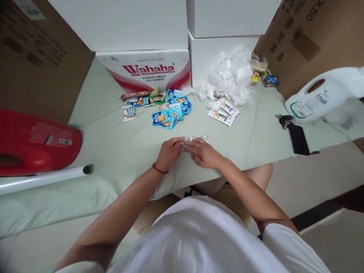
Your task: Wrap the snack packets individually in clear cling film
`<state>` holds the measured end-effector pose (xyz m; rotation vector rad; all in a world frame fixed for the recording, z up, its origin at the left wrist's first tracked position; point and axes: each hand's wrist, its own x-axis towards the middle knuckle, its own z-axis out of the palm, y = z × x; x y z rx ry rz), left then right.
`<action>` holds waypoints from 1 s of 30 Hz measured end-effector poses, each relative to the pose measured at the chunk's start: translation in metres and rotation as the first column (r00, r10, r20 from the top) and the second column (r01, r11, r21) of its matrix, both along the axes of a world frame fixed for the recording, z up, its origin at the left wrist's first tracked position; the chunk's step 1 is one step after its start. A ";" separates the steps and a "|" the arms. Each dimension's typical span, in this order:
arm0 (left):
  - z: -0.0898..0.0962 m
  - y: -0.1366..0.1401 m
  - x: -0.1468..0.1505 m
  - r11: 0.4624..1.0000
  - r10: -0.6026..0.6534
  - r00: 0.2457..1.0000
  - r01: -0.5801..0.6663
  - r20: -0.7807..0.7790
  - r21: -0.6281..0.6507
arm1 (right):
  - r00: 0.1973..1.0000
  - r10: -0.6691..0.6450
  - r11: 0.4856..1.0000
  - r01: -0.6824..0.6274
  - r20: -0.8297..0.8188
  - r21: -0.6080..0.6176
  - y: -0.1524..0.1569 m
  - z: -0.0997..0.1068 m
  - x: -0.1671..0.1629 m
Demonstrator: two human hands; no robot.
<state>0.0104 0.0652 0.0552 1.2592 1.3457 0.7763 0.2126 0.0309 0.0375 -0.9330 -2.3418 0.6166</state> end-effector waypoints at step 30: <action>-0.023 0.027 -0.004 0.971 -0.143 0.851 0.219 -0.505 0.093 | 0.496 -0.858 0.393 0.473 -0.130 -0.788 0.023 0.004 0.006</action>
